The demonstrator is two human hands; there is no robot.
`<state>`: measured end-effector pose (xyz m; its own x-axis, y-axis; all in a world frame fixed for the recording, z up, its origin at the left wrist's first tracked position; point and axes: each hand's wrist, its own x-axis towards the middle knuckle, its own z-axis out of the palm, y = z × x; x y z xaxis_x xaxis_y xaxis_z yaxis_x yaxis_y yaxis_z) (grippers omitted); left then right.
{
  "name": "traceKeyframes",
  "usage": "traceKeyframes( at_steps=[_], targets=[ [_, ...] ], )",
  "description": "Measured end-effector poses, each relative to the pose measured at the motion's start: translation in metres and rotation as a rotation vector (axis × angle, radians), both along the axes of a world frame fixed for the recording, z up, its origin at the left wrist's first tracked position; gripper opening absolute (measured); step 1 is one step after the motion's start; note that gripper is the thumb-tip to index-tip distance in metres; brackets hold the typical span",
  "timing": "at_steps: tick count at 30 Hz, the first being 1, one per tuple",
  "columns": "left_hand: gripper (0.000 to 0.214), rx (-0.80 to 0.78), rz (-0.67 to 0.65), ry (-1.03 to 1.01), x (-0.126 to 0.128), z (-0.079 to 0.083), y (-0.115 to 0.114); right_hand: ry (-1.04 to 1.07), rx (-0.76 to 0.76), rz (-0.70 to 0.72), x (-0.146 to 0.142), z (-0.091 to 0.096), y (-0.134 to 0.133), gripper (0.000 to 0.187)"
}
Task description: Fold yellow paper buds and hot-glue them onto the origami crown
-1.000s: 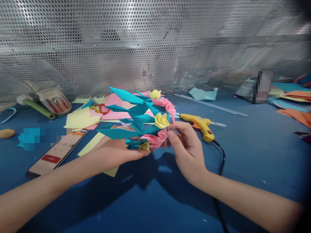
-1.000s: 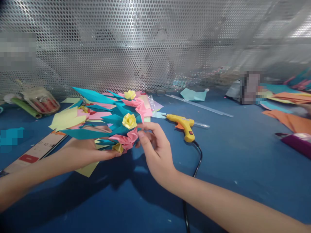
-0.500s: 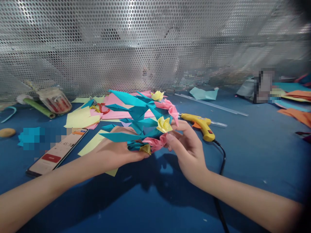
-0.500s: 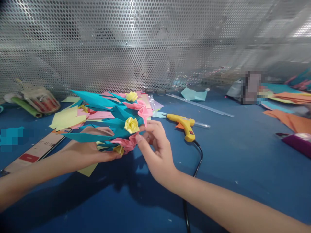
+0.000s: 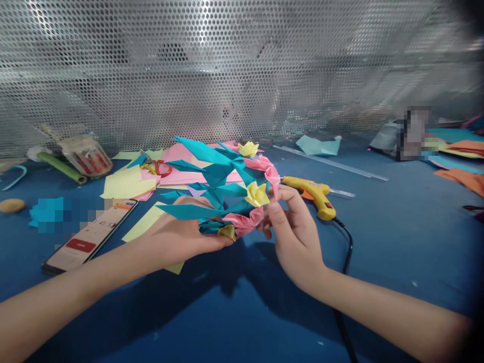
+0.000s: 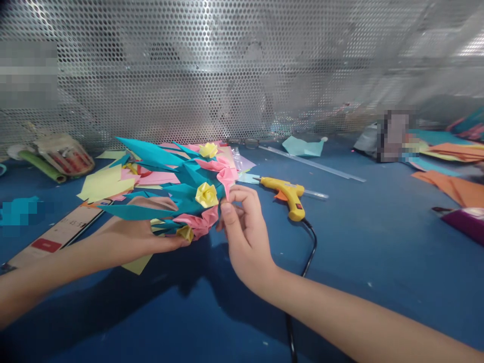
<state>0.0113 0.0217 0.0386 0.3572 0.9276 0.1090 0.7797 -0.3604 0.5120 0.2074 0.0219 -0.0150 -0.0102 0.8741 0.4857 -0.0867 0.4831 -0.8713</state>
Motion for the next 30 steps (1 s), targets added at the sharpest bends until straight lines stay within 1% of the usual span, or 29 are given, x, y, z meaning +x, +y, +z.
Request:
traceKeyframes(
  at_steps=[3,6,9,12,15,18,21,23,26,30],
  targets=[
    [0.045,-0.035,-0.017,0.004,0.002,0.006,-0.001,0.024,-0.032,0.015,0.000,-0.001,0.001,0.015],
    [0.047,-0.090,-0.018,0.009,0.003,0.012,-0.002,0.029,-0.069,0.071,-0.001,-0.002,0.002,0.020],
    [0.038,-0.109,-0.008,0.024,0.002,0.015,-0.002,0.026,-0.130,0.165,-0.002,-0.002,0.001,0.039],
    [0.035,-0.090,-0.003,0.035,0.000,0.017,-0.001,0.055,-0.249,0.292,-0.004,-0.001,0.000,0.053],
    [0.033,-0.057,-0.017,0.026,0.000,0.018,0.000,0.041,-0.346,0.431,-0.006,-0.001,-0.001,0.055],
    [0.036,-0.026,-0.046,0.011,0.000,0.019,-0.001,-0.040,-0.359,0.543,-0.007,-0.004,-0.002,0.050],
    [0.044,-0.003,-0.021,0.031,0.000,0.022,-0.002,-0.076,-0.328,0.526,-0.007,-0.006,-0.002,0.045],
    [0.042,0.010,-0.019,0.064,0.000,0.025,-0.003,-0.090,-0.316,0.505,-0.006,-0.006,-0.002,0.043],
    [0.038,0.043,-0.058,0.102,-0.001,0.031,-0.003,-0.118,-0.302,0.496,-0.005,-0.005,-0.003,0.046],
    [0.037,0.152,-0.087,0.069,-0.007,0.041,0.002,-0.077,-0.298,0.452,-0.006,-0.003,-0.001,0.049]
  ],
)
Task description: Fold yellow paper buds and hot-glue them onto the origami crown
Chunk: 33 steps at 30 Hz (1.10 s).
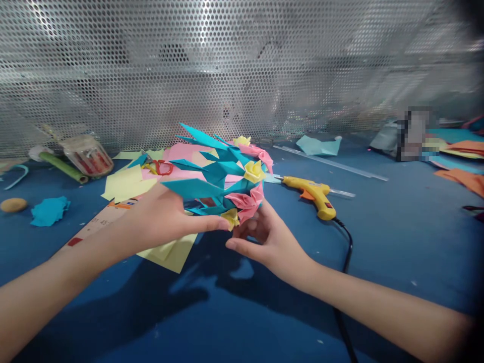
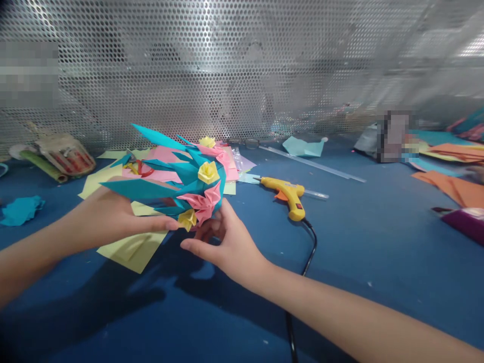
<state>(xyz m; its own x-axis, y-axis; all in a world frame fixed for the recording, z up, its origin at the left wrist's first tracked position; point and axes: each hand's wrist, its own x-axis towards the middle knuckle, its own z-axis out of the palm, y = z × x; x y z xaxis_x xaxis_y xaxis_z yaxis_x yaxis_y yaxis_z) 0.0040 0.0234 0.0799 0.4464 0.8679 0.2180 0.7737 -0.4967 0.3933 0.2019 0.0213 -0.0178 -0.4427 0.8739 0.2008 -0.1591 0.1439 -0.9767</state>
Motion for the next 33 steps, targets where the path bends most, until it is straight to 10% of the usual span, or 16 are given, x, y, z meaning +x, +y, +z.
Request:
traceKeyframes(
  at_steps=[9,20,33],
  targets=[
    [0.062,-0.119,0.081,-0.091,-0.027,0.018,0.016,0.192,-0.182,-0.148,-0.004,0.003,0.012,0.046],
    [0.034,0.040,-0.150,-0.016,-0.034,0.000,0.031,0.325,-0.367,-0.153,-0.002,0.009,0.017,0.031],
    [0.014,-0.041,-0.050,0.041,-0.021,-0.020,0.033,0.381,-0.504,-0.224,-0.001,0.003,0.024,0.033]
  ],
)
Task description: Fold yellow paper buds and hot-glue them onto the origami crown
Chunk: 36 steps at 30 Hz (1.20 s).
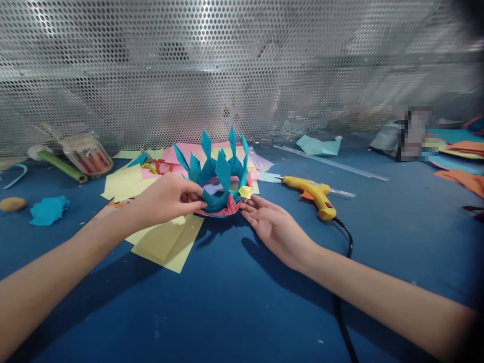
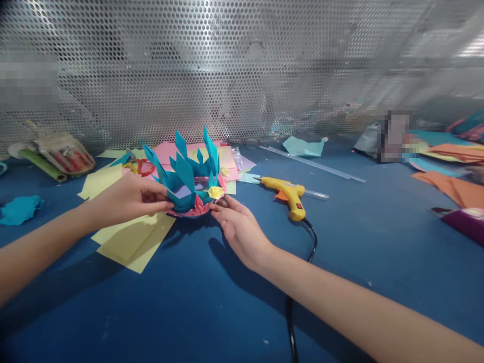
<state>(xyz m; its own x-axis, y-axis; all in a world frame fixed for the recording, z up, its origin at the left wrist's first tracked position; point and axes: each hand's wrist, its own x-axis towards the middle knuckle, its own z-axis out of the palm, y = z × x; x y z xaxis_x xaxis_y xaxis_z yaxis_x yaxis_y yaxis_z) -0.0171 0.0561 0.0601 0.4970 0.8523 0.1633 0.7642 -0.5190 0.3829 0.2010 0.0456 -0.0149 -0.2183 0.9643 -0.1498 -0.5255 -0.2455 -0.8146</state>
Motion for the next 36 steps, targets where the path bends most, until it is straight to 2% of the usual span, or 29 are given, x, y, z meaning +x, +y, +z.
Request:
traceKeyframes(
  at_steps=[9,12,16,20,23,27,30,32,36],
  targets=[
    [0.025,-0.093,0.025,-0.013,0.017,-0.010,-0.012,0.046,-0.065,-0.083,0.000,0.003,-0.002,0.065],
    [0.022,-0.116,0.050,-0.041,0.024,-0.012,-0.020,0.062,-0.071,-0.099,-0.001,0.005,-0.001,0.071],
    [0.033,-0.139,0.076,-0.095,0.032,-0.019,-0.028,0.062,-0.071,-0.117,-0.002,0.008,0.000,0.068],
    [0.058,-0.145,0.076,-0.131,0.034,-0.033,-0.030,0.039,-0.039,-0.158,-0.003,0.009,0.000,0.064],
    [0.074,-0.150,0.029,-0.126,0.033,-0.044,-0.029,-0.002,-0.008,-0.205,-0.002,0.006,0.001,0.060],
    [0.077,-0.175,-0.040,-0.115,0.033,-0.050,-0.030,-0.062,0.023,-0.246,0.000,0.002,0.003,0.052],
    [0.078,-0.173,-0.035,-0.102,0.035,-0.043,-0.031,-0.096,0.034,-0.249,0.001,0.000,0.003,0.049],
    [0.072,-0.160,-0.010,-0.082,0.033,-0.031,-0.029,-0.115,0.038,-0.245,0.002,0.000,0.003,0.048],
    [0.034,-0.147,0.072,0.033,0.016,0.002,-0.025,-0.147,0.053,-0.238,0.003,0.001,0.000,0.046]
  ],
)
